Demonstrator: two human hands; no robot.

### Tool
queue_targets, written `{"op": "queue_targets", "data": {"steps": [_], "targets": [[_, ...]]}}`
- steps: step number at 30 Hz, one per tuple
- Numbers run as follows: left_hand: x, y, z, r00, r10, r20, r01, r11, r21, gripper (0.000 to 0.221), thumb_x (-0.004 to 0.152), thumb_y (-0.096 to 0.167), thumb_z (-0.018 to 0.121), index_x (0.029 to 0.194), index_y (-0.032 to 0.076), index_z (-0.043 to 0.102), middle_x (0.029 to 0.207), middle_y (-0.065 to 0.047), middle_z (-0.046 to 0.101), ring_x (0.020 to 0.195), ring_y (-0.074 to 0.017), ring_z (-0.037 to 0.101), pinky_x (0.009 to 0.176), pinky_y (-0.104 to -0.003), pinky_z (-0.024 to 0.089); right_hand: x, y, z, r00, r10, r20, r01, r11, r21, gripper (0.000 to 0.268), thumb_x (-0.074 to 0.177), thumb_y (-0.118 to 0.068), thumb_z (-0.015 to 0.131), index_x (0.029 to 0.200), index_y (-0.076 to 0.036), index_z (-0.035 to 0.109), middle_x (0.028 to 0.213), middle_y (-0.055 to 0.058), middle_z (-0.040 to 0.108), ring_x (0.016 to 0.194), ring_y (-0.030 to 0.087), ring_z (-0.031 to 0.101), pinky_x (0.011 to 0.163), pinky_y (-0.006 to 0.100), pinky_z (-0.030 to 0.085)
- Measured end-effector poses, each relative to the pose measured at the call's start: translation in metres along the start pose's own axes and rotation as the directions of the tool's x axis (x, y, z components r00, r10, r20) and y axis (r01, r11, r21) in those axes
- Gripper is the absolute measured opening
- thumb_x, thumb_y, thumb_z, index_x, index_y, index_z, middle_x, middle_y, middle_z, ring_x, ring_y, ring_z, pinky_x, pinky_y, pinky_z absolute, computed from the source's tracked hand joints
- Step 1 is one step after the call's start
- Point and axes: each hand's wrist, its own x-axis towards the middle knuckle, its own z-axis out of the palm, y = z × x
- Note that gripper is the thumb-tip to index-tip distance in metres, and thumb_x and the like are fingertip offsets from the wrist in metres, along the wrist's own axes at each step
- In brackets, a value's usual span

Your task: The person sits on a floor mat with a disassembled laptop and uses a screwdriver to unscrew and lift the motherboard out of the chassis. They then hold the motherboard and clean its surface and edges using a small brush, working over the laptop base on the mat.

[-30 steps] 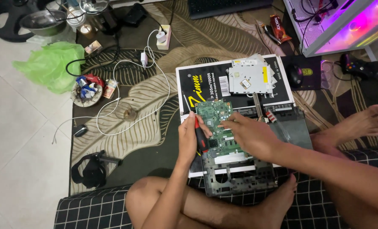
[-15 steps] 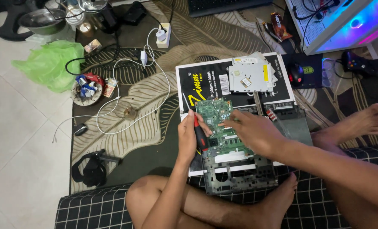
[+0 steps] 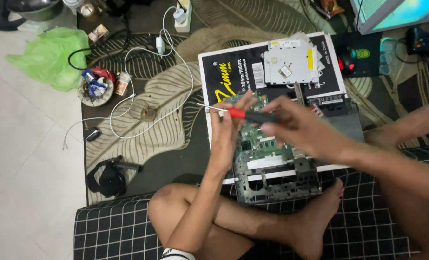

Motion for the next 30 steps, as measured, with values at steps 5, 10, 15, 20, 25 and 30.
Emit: {"op": "queue_targets", "data": {"steps": [5, 10, 15, 20, 25, 30], "targets": [[0.003, 0.022, -0.028, 0.994, -0.085, 0.074, 0.036, 0.862, 0.505, 0.034, 0.104, 0.021, 0.054, 0.130, 0.002, 0.061, 0.143, -0.010, 0.063, 0.123, -0.0192, 0.061, 0.109, -0.034, 0.047, -0.008, -0.034, -0.045, 0.985, -0.127, -0.118, 0.090, 0.955, -0.283, 0.032, 0.105, -0.013, 0.047, 0.135, -0.005, 0.053, 0.088, 0.007, 0.063, 0.069, 0.014, 0.061, 0.056, 0.028, 0.047], [0.002, 0.004, -0.033, 0.974, -0.003, 0.225, -0.197, 0.471, 0.860, 0.032, 0.094, 0.025, 0.071, 0.121, 0.009, 0.070, 0.148, -0.013, 0.059, 0.143, -0.0310, 0.051, 0.122, -0.046, 0.033, -0.017, -0.028, -0.058, 0.860, -0.499, -0.109, 0.266, 0.619, -0.739, 0.031, 0.102, 0.003, 0.061, 0.133, 0.004, 0.062, 0.104, 0.016, 0.053, 0.073, 0.026, 0.047, 0.068, 0.039, 0.040], [0.001, 0.006, -0.038, 0.961, -0.054, 0.270, -0.217, 0.452, 0.865, 0.037, 0.089, 0.028, 0.077, 0.121, 0.010, 0.071, 0.159, -0.010, 0.043, 0.152, -0.0300, 0.039, 0.130, -0.058, 0.017, -0.014, -0.016, -0.054, 0.803, -0.591, 0.078, 0.234, 0.193, -0.953, 0.027, 0.102, -0.028, 0.079, 0.121, -0.011, 0.072, 0.101, 0.007, 0.057, 0.051, 0.016, 0.048, 0.049, 0.029, 0.043], [-0.002, -0.011, -0.041, 0.957, -0.078, 0.279, -0.219, 0.435, 0.874, 0.037, 0.090, 0.029, 0.077, 0.122, 0.011, 0.072, 0.161, -0.008, 0.040, 0.156, -0.0338, 0.029, 0.130, -0.056, 0.018, -0.011, -0.012, -0.048, 0.819, -0.558, 0.134, 0.266, 0.162, -0.950, 0.026, 0.102, -0.031, 0.075, 0.118, -0.011, 0.069, 0.098, 0.004, 0.055, 0.054, 0.014, 0.053, 0.051, 0.029, 0.043], [0.000, -0.012, -0.042, 0.954, -0.076, 0.289, -0.229, 0.433, 0.872, 0.036, 0.090, 0.029, 0.077, 0.121, 0.011, 0.073, 0.161, -0.008, 0.042, 0.156, -0.0347, 0.028, 0.129, -0.054, 0.020, -0.009, -0.010, -0.045, 0.825, -0.547, 0.143, 0.267, 0.153, -0.951, 0.026, 0.102, -0.035, 0.074, 0.117, -0.014, 0.066, 0.100, 0.003, 0.053, 0.060, 0.017, 0.055, 0.055, 0.031, 0.046], [0.000, -0.011, -0.042, 0.961, -0.078, 0.264, -0.203, 0.451, 0.869, 0.033, 0.091, 0.026, 0.076, 0.120, 0.012, 0.074, 0.160, -0.006, 0.044, 0.156, -0.0327, 0.030, 0.131, -0.053, 0.018, -0.007, -0.010, -0.045, 0.822, -0.541, 0.177, 0.298, 0.144, -0.944, 0.026, 0.102, -0.034, 0.074, 0.115, -0.013, 0.066, 0.099, 0.002, 0.053, 0.060, 0.015, 0.055, 0.055, 0.030, 0.045]]}}
